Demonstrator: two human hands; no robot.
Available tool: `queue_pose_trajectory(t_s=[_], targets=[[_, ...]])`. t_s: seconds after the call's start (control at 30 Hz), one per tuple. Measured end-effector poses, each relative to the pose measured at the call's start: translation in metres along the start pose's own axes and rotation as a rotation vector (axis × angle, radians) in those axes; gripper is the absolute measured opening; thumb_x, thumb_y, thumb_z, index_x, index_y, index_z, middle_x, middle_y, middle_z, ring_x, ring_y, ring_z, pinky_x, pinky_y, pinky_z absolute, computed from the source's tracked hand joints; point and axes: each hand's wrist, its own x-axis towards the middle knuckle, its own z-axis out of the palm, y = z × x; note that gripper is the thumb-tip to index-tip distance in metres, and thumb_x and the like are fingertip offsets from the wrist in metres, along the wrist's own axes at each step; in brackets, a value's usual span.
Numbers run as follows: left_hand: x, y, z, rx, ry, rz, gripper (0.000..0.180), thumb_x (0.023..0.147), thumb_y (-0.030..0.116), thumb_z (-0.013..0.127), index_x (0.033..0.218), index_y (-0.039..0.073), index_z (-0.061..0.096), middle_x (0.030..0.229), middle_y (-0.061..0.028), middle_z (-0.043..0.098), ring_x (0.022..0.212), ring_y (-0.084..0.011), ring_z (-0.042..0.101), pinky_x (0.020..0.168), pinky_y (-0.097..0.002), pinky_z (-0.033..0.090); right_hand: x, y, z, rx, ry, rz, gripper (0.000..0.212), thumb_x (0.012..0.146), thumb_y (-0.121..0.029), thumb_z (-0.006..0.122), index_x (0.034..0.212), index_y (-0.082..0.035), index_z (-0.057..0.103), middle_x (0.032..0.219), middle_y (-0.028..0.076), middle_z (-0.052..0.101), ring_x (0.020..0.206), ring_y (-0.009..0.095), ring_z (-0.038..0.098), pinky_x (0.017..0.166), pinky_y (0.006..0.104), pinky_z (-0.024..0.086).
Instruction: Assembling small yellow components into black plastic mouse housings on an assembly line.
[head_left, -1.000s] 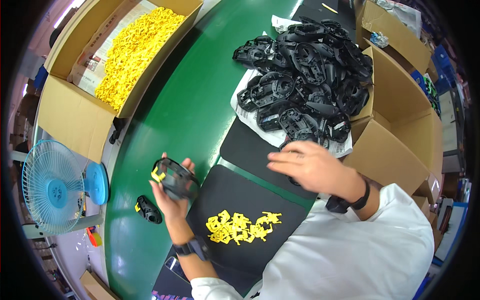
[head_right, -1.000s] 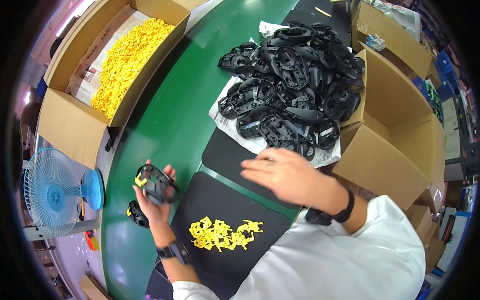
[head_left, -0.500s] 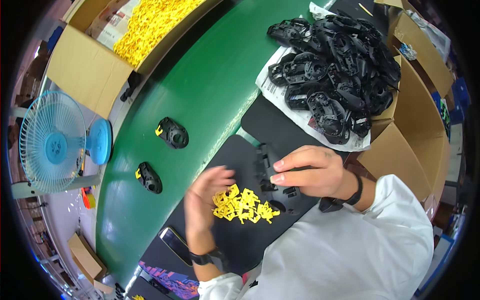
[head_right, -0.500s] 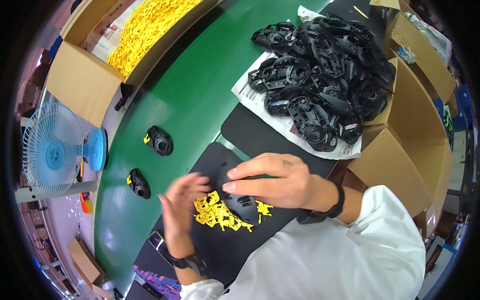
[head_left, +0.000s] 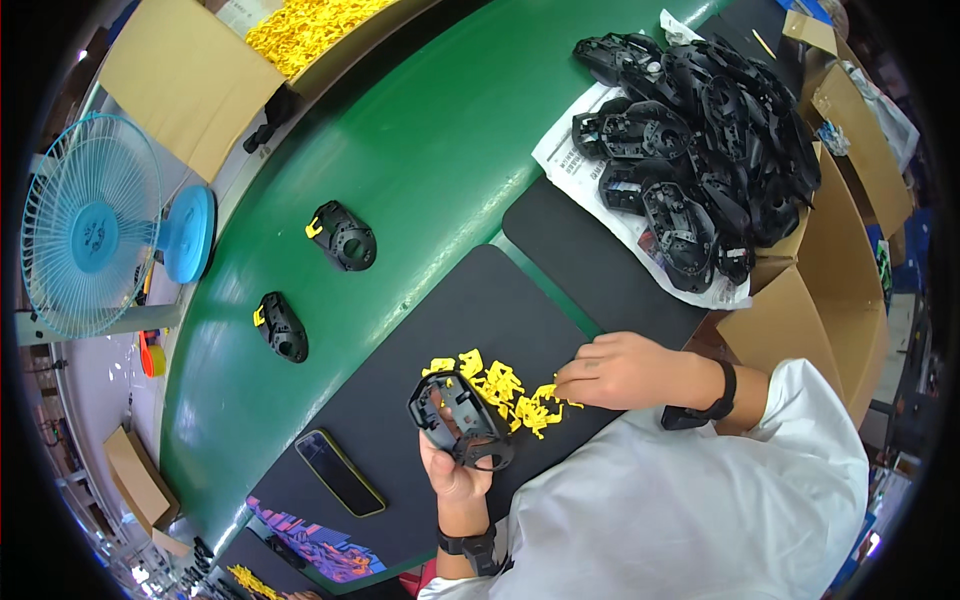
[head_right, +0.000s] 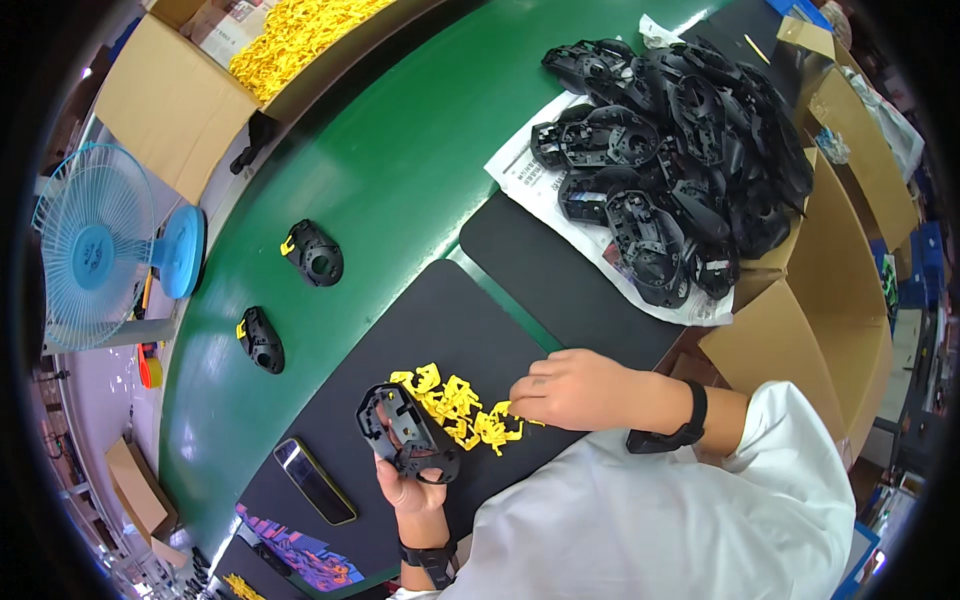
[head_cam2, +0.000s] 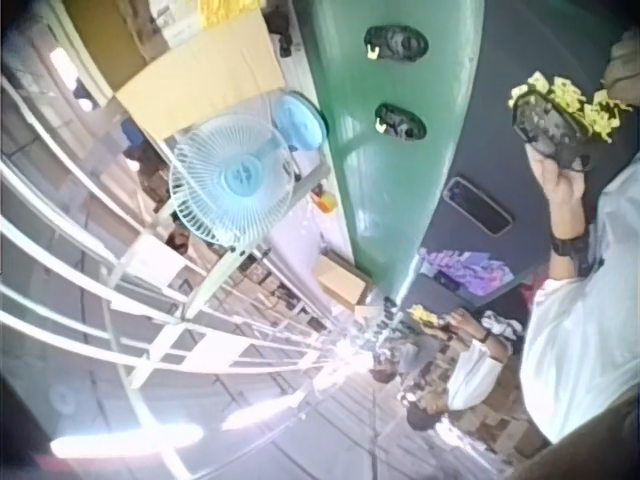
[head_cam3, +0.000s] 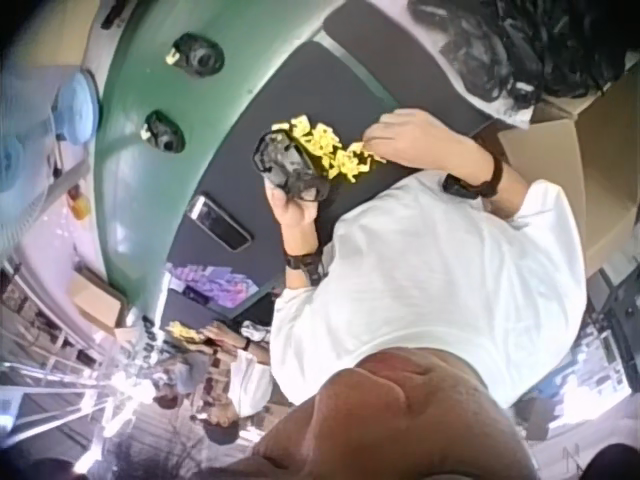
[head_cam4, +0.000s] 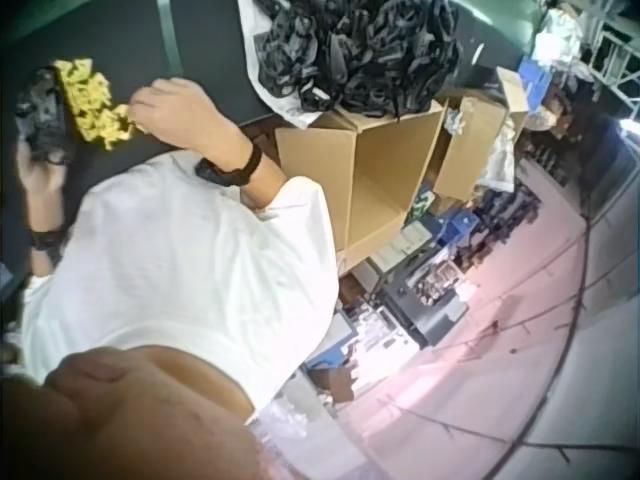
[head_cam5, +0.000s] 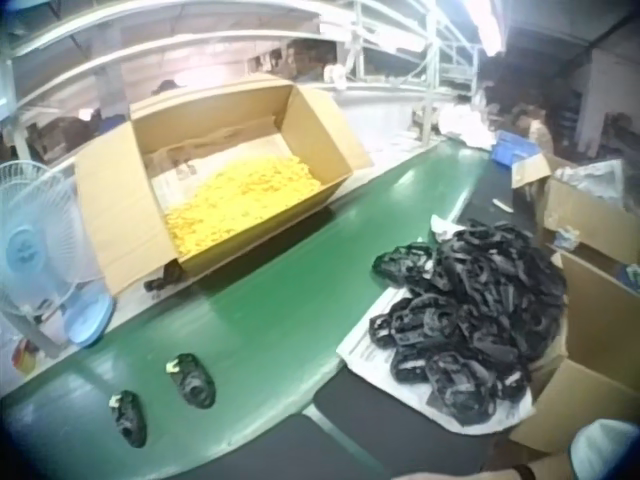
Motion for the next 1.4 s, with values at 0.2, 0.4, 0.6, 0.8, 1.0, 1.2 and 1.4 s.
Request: queue_pose_trajectory(t_s=[0.2, 0.4, 0.6, 0.8, 1.0, 1.2, 1.4], targets=[[0.008, 0.003, -0.011, -0.273, -0.055, -0.203, 0.048, 0.096, 0.046, 0.049, 0.124, 0.008, 0.060, 0.124, -0.0082, 0.063, 0.118, -0.0255, 0.058, 0.095, -0.0390, 0.050, 0.014, -0.004, 0.012, -0.025, -0.034, 0.124, 0.025, 0.077, -0.020, 0.070, 0.100, -0.010, 0.066, 0.093, 0.001, 0.066, 0.071, 0.017, 0.064, 0.061, 0.0311, 0.053], [0.006, -0.008, -0.012, -0.183, -0.184, -0.019, 0.056, 0.092, 0.043, 0.053, 0.136, 0.009, 0.052, 0.144, -0.0102, 0.048, 0.134, -0.0282, 0.044, 0.109, -0.0449, 0.037, 0.024, 0.003, 0.005, 0.049, 0.198, 0.198, 0.025, 0.082, -0.010, 0.068, 0.106, -0.009, 0.066, 0.084, 0.003, 0.067, 0.066, 0.021, 0.068, 0.058, 0.0290, 0.056], [0.011, -0.001, 0.010, 0.011, -0.204, -0.097, 0.068, 0.094, 0.048, 0.050, 0.147, 0.009, 0.036, 0.150, -0.0237, 0.036, 0.136, -0.0419, 0.041, 0.116, -0.0521, 0.030, 0.032, -0.007, -0.017, 0.684, 0.371, 0.406, 0.020, 0.090, 0.002, 0.058, 0.108, -0.003, 0.066, 0.091, 0.008, 0.071, 0.075, 0.018, 0.072, 0.068, 0.0276, 0.058], [0.025, -0.005, 0.037, 0.184, -0.312, -0.089, 0.083, 0.088, 0.038, 0.070, 0.148, 0.017, 0.017, 0.141, -0.0282, 0.040, 0.131, -0.0423, 0.045, 0.111, -0.0575, 0.034, 0.042, -0.022, -0.028, 1.062, 0.504, 0.421, 0.027, 0.095, 0.003, 0.051, 0.119, -0.001, 0.063, 0.100, 0.011, 0.072, 0.089, 0.018, 0.072, 0.076, 0.0285, 0.058], [0.033, -0.010, 0.046, 0.486, -0.351, 0.126, 0.088, 0.084, 0.027, 0.074, 0.151, 0.017, 0.018, 0.136, -0.0256, 0.046, 0.130, -0.0392, 0.047, 0.108, -0.0503, 0.038, 0.043, -0.027, -0.040, 0.487, 0.445, 0.258, 0.021, 0.082, -0.008, 0.074, 0.103, -0.005, 0.073, 0.088, 0.011, 0.069, 0.070, 0.017, 0.068, 0.069, 0.0248, 0.057], [0.041, -0.017, 0.032, 0.620, -0.426, 0.373, 0.082, 0.082, 0.026, 0.077, 0.148, 0.015, 0.030, 0.135, -0.0233, 0.047, 0.127, -0.0381, 0.048, 0.108, -0.0505, 0.038, 0.058, -0.038, -0.041, 0.424, 0.556, 0.178, 0.025, 0.079, -0.012, 0.078, 0.103, -0.009, 0.073, 0.087, 0.002, 0.066, 0.072, 0.015, 0.067, 0.063, 0.0247, 0.055], [0.046, -0.020, 0.025, 0.747, -0.464, 0.548, 0.075, 0.085, 0.038, 0.076, 0.144, 0.014, 0.036, 0.134, -0.0232, 0.048, 0.124, -0.0367, 0.052, 0.104, -0.0510, 0.043, 0.056, -0.036, -0.031, 0.478, 0.561, 0.088, 0.030, 0.081, -0.006, 0.073, 0.111, -0.009, 0.070, 0.097, 0.005, 0.069, 0.078, 0.021, 0.068, 0.067, 0.0294, 0.057]])
